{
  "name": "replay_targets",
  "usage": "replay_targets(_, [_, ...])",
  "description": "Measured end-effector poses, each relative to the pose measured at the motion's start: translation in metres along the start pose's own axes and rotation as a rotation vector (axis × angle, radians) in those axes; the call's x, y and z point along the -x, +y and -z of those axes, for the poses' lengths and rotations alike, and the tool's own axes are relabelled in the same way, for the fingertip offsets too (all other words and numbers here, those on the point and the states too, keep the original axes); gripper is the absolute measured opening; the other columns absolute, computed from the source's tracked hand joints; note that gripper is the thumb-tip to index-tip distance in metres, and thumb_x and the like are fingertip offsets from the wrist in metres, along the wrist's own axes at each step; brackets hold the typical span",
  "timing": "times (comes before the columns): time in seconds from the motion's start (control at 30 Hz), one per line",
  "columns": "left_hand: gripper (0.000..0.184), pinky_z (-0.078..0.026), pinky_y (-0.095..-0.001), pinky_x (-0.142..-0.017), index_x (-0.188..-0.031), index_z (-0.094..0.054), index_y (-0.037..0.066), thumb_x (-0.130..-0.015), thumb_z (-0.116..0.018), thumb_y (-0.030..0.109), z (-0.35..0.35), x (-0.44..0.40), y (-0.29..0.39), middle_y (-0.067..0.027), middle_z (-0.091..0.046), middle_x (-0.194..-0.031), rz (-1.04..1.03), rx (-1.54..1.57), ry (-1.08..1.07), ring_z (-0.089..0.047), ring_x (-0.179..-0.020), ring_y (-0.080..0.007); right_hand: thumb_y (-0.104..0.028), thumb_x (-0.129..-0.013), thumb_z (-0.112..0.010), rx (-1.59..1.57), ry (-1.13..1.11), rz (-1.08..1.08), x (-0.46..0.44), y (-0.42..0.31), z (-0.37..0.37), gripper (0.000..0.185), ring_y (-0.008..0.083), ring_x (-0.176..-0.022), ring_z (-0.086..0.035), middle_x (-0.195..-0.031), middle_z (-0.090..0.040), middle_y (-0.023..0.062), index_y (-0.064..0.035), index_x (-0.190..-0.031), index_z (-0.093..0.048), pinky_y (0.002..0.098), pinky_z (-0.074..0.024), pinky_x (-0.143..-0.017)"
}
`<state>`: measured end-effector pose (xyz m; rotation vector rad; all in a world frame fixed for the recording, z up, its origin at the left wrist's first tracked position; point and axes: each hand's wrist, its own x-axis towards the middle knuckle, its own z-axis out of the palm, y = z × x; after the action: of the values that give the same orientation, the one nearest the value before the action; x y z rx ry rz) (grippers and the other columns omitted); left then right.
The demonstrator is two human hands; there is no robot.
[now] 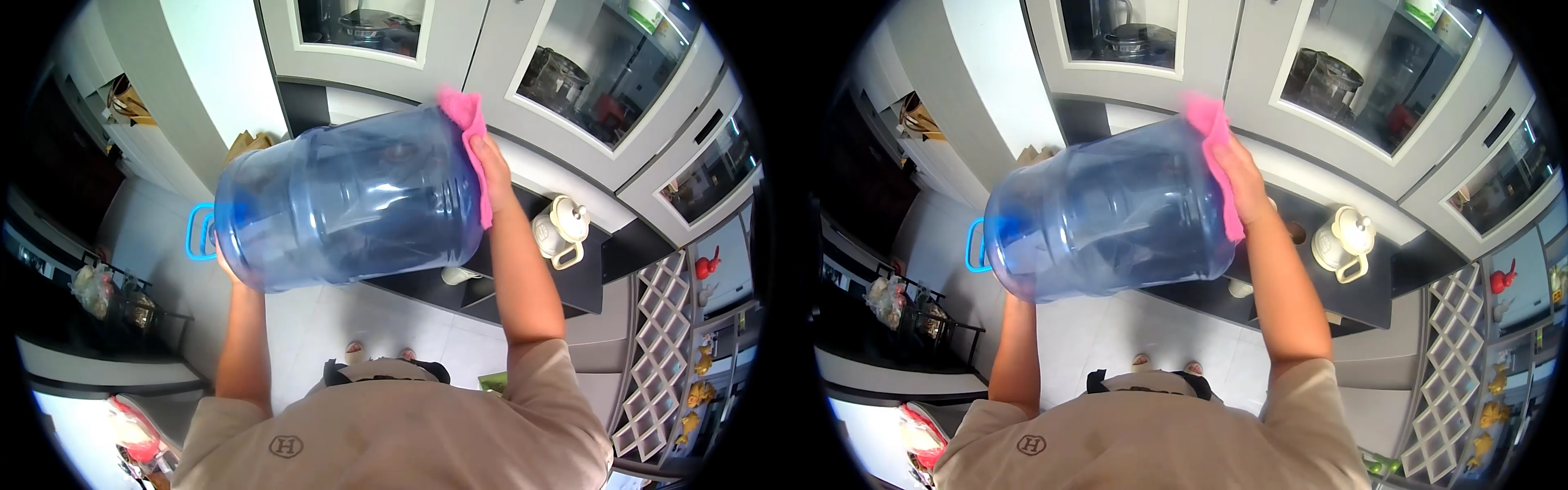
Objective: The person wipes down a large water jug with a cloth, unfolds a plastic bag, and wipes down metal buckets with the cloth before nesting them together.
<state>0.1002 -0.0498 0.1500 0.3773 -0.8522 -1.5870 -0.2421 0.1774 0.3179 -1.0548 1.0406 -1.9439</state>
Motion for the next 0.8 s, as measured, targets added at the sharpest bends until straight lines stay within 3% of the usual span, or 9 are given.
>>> replay_targets(0.1, [0.053, -0.052, -0.0378, -0.091, -0.127, -0.056, 0.004, -0.098, -0.046, 0.048, 0.004, -0.001, -0.005, -0.0118, -0.061, -0.123, 0.098, 0.184, 0.13, -0.062, -0.105, -0.0262, -0.046, -0.096, -0.055, -0.145, 0.287, -0.325, -0.012, 0.038, 0.022, 0.059, 0.0238, -0.118, -0.054, -0.131, -0.056, 0.0116, -0.0035, -0.138, -0.049, 0.0355, -0.0434, -0.1])
replay_targets(0.2, [0.056, -0.049, -0.0386, -0.095, -0.126, -0.058, 0.001, -0.098, -0.045, 0.048, -0.003, -0.002, 0.005, -0.0119, -0.063, -0.122, 0.154, 0.221, 0.218, -0.062, -0.107, -0.0262, -0.045, -0.098, -0.051, -0.28, 0.295, -0.648, -0.008, 0.098, 0.072, 0.051, 0.0207, -0.09, -0.066, -0.108, -0.066, 0.0088, -0.004, -0.129, -0.056, 0.035, -0.0548, -0.08])
replay_targets(0.27, [0.055, -0.05, -0.0395, -0.095, -0.124, -0.058, 0.001, -0.097, -0.047, 0.049, 0.006, -0.007, 0.01, -0.012, -0.063, -0.121, 0.166, 0.197, 0.174, -0.063, -0.106, -0.0262, -0.046, -0.097, -0.053, -0.218, 0.411, -0.635, 0.026, 0.118, 0.07, 0.049, 0.0205, -0.079, -0.066, -0.097, -0.067, 0.0086, -0.0038, -0.122, -0.06, 0.0367, -0.0571, -0.071])
replay_targets(0.37, [0.05, -0.051, -0.0394, -0.093, -0.12, -0.059, 0.002, -0.098, -0.049, 0.045, 0.011, -0.016, 0.025, -0.0111, -0.065, -0.116, 0.176, 0.171, 0.107, -0.064, -0.103, -0.026, -0.039, -0.097, -0.054, -0.161, 0.332, -0.785, 0.058, 0.12, 0.067, 0.043, 0.0217, -0.08, -0.066, -0.098, -0.066, 0.0119, -0.0023, -0.119, -0.06, 0.0389, -0.0574, -0.072])
replay_targets(0.47, [0.049, -0.051, -0.0387, -0.093, -0.12, -0.059, 0.002, -0.098, -0.049, 0.044, 0.01, -0.028, 0.041, -0.0114, -0.065, -0.114, 0.118, 0.085, 0.115, -0.064, -0.102, -0.0253, -0.03, -0.099, -0.051, -0.003, 0.193, -1.091, 0.078, 0.103, 0.05, 0.034, 0.0216, -0.08, -0.066, -0.098, -0.065, 0.0142, -0.0024, -0.116, -0.06, 0.04, -0.0574, -0.072])
replay_targets(0.5, [0.058, -0.049, -0.0406, -0.096, -0.127, -0.055, 0.0, -0.098, -0.044, 0.05, 0.013, -0.034, 0.044, -0.0135, -0.063, -0.12, 0.109, 0.021, 0.148, -0.062, -0.108, -0.0278, -0.03, -0.101, -0.048, 0.019, 0.208, -1.016, 0.08, 0.11, 0.05, 0.033, 0.0228, -0.084, -0.066, -0.101, -0.065, 0.0139, -0.0035, -0.118, -0.06, 0.0396, -0.0568, -0.075])
replay_targets(0.6, [0.06, -0.049, -0.0402, -0.096, -0.129, -0.054, 0.0, -0.098, -0.043, 0.051, 0.016, -0.042, 0.054, -0.0141, -0.062, -0.121, 0.164, 0.063, 0.098, -0.061, -0.108, -0.0275, -0.032, -0.103, -0.045, -0.084, 0.312, -0.76, 0.086, 0.114, 0.041, 0.038, 0.0234, -0.093, -0.065, -0.111, -0.064, 0.0131, -0.0044, -0.127, -0.056, 0.0366, -0.0548, -0.082])
replay_targets(0.7, [0.052, -0.052, -0.0365, -0.091, -0.126, -0.055, 0.001, -0.099, -0.047, 0.044, 0.017, -0.039, 0.054, -0.0132, -0.061, -0.12, 0.054, -0.119, 0.007, -0.061, -0.108, -0.0257, -0.03, -0.104, -0.044, -0.226, 0.387, -0.468, 0.082, 0.079, 0.003, 0.042, 0.0204, -0.104, -0.061, -0.12, -0.061, 0.009, -0.0038, -0.136, -0.05, 0.0321, -0.0502, -0.091])
replay_targets(0.8, [0.051, -0.052, -0.0369, -0.09, -0.127, -0.055, 0.001, -0.099, -0.047, 0.043, 0.022, -0.037, 0.043, -0.0133, -0.061, -0.12, -0.036, -0.337, -0.093, -0.061, -0.107, -0.0258, -0.025, -0.103, -0.047, -0.07, 0.094, -0.134, 0.063, 0.078, 0.02, 0.043, 0.0161, -0.109, -0.058, -0.124, -0.059, 0.0057, -0.0031, -0.14, -0.046, 0.0297, -0.0469, -0.095])
